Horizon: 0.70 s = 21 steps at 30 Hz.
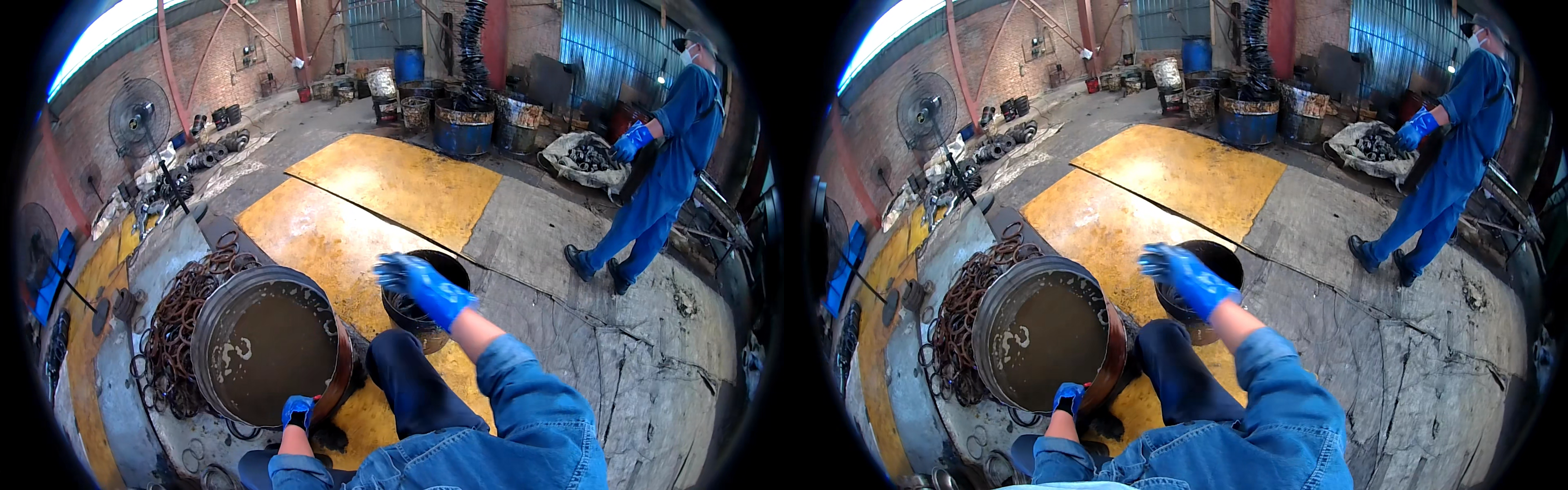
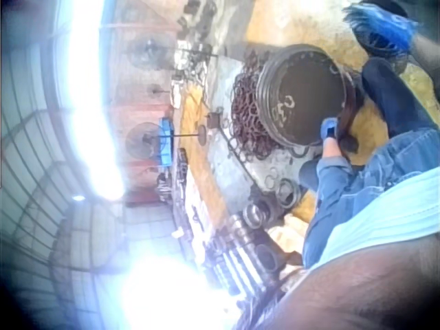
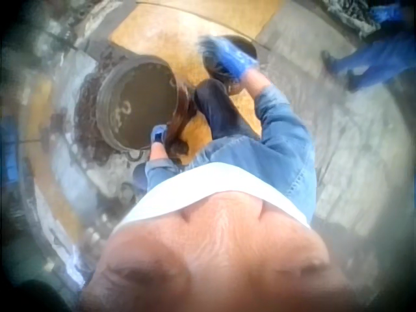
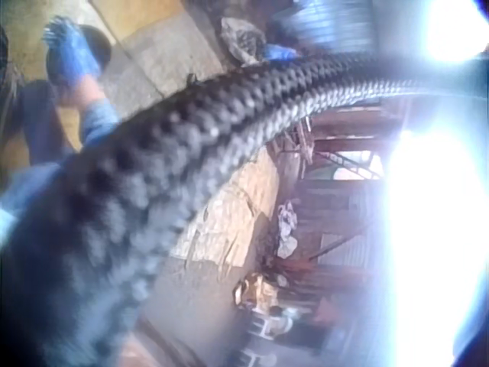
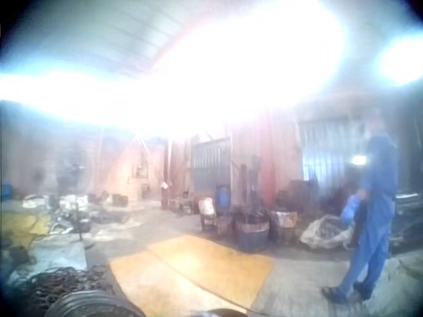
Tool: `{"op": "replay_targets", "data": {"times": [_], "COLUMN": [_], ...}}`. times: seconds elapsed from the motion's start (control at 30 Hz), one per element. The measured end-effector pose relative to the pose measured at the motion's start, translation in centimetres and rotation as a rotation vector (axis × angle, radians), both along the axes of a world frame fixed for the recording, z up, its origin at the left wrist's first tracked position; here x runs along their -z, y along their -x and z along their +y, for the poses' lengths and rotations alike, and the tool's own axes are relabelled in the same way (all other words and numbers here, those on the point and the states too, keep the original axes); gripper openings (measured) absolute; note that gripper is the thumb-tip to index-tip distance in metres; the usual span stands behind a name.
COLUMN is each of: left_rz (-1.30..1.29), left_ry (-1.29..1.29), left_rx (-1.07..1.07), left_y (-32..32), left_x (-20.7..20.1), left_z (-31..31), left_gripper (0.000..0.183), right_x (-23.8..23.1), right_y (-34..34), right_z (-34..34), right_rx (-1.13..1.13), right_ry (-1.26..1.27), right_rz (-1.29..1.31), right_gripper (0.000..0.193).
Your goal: The person takes metal rings from a bucket, washes them in a large basin of liquid while scrubbing with a brush, and then places them onto a surface.
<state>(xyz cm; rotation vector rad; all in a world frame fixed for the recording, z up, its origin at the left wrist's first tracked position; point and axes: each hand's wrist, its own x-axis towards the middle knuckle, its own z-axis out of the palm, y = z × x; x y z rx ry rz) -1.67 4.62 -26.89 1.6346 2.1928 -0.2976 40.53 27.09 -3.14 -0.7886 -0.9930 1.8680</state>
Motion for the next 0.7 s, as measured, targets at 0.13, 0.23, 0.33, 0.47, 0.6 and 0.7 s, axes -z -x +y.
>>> {"op": "replay_targets", "data": {"times": [0.13,0.23,0.33,0.47,0.6,0.7], "left_rz": [-0.079,-0.105,-0.134,-0.155,-0.121,-0.102], "left_ry": [-0.074,-0.157,-0.191,-0.209,-0.189,-0.171], "left_rx": [-0.029,-0.197,-0.175,-0.145,-0.180,-0.119], "left_y": [-5.4,-4.6,-4.4,-4.3,-3.3,-3.3], "left_x": [-1.8,-2.3,-2.5,-2.6,-2.2,-2.0], "left_z": [0.3,-0.1,-0.6,-0.9,-0.6,-0.3], "left_gripper": [0.051,0.042,0.037,0.038,0.039,0.040], "right_x": [3.9,8.3,11.7,15.4,18.7,20.0], "right_y": [-13.2,-18.3,-21.7,-23.5,-23.3,-23.1], "right_z": [-2.3,-5.3,-9.1,-12.7,-14.3,-14.3], "right_rx": [0.303,0.471,0.597,0.661,0.662,0.682], "right_ry": [0.285,0.325,0.458,0.547,0.653,0.677], "right_rz": [0.092,0.118,0.028,-0.093,-0.154,-0.179], "right_gripper": [0.050,0.050,0.050,0.036,0.030,0.024]}}
